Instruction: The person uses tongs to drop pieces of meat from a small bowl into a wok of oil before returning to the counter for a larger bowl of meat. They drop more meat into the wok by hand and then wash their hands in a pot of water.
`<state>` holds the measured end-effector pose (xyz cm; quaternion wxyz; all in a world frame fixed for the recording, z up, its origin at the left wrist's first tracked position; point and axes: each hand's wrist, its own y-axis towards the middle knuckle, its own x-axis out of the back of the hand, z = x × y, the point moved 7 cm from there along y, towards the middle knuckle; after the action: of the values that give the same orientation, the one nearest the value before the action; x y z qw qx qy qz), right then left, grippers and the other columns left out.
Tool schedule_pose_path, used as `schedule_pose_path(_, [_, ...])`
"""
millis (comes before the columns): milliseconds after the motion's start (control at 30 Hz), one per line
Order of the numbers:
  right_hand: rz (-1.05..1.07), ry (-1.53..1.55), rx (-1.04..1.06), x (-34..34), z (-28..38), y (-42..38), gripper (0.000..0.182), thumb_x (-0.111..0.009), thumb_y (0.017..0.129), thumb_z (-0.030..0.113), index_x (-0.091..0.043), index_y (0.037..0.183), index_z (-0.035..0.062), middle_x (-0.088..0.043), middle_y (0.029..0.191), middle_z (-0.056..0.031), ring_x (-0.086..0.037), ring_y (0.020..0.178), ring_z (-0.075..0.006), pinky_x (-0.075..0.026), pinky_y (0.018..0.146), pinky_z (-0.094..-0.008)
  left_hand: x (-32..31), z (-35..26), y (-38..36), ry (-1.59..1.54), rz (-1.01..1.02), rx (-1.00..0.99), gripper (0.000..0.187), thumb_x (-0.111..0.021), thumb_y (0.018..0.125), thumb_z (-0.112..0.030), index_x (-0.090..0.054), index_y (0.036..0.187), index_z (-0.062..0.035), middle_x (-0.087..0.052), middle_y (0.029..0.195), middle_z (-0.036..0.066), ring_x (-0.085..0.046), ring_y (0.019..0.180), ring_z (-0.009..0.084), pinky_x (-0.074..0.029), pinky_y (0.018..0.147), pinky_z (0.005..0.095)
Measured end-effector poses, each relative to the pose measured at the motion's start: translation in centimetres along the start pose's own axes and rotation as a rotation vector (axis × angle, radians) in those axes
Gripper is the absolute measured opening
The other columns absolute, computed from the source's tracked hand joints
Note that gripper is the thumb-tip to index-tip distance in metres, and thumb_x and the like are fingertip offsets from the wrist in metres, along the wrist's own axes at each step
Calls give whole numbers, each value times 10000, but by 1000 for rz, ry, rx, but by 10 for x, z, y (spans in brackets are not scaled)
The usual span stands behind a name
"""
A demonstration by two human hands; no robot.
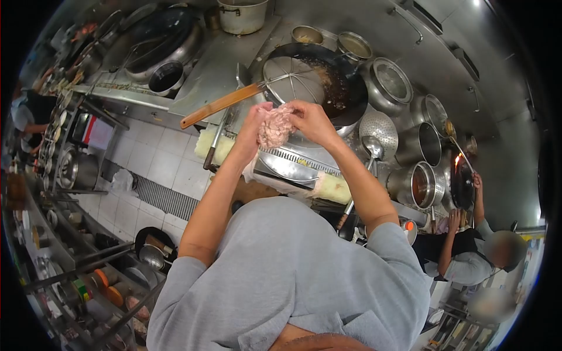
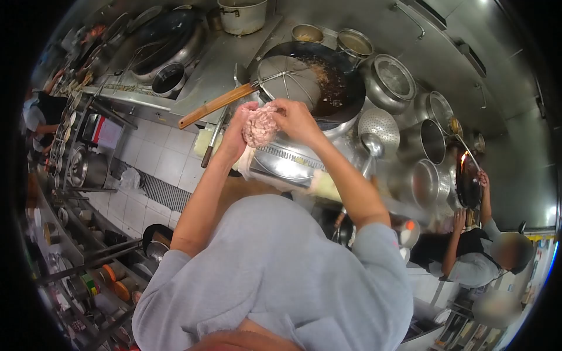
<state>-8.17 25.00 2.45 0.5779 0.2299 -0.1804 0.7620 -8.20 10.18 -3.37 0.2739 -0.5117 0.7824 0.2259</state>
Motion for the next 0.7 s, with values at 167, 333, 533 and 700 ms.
schedule_pose_path(167, [-146,359,-11,17,16,-8,227,-562,895,50,-626,1106,-8,-674,918,-62,-654,795,-164,-523,697,-270,-12,21,-4,34,54,151,458,-654,886,-141,-479,1299,-48,-611,1160,89,-616,1025,167,-518,879,318])
schedule_pose_path(333, [5,808,-232,4,-17,-15,251,-468,929,41,-588,1139,-25,-643,1042,-101,-636,887,-180,-531,732,-286,-21,13,-7,-157,67,177,448,-627,886,-85,-491,1310,-38,-628,1123,97,-658,940,186,-581,796,334])
schedule_pose_path(533, [25,555,-100,-18,-20,-15,335,-527,933,54,-527,1260,-15,-613,1113,-108,-627,918,-165,-531,734,-292,4,16,1,6,-49,190,270,-592,938,-92,-530,1195,-33,-638,1076,89,-663,937,170,-573,779,302])
schedule_pose_path(700, [-34,265,-93,-18,-26,-6,315,-550,935,66,-526,1241,-6,-649,1001,-91,-636,874,-152,-534,708,-281,15,20,0,24,-110,181,246,-593,941,-99,-538,1171,-31,-642,1046,84,-665,887,169,-582,716,319])
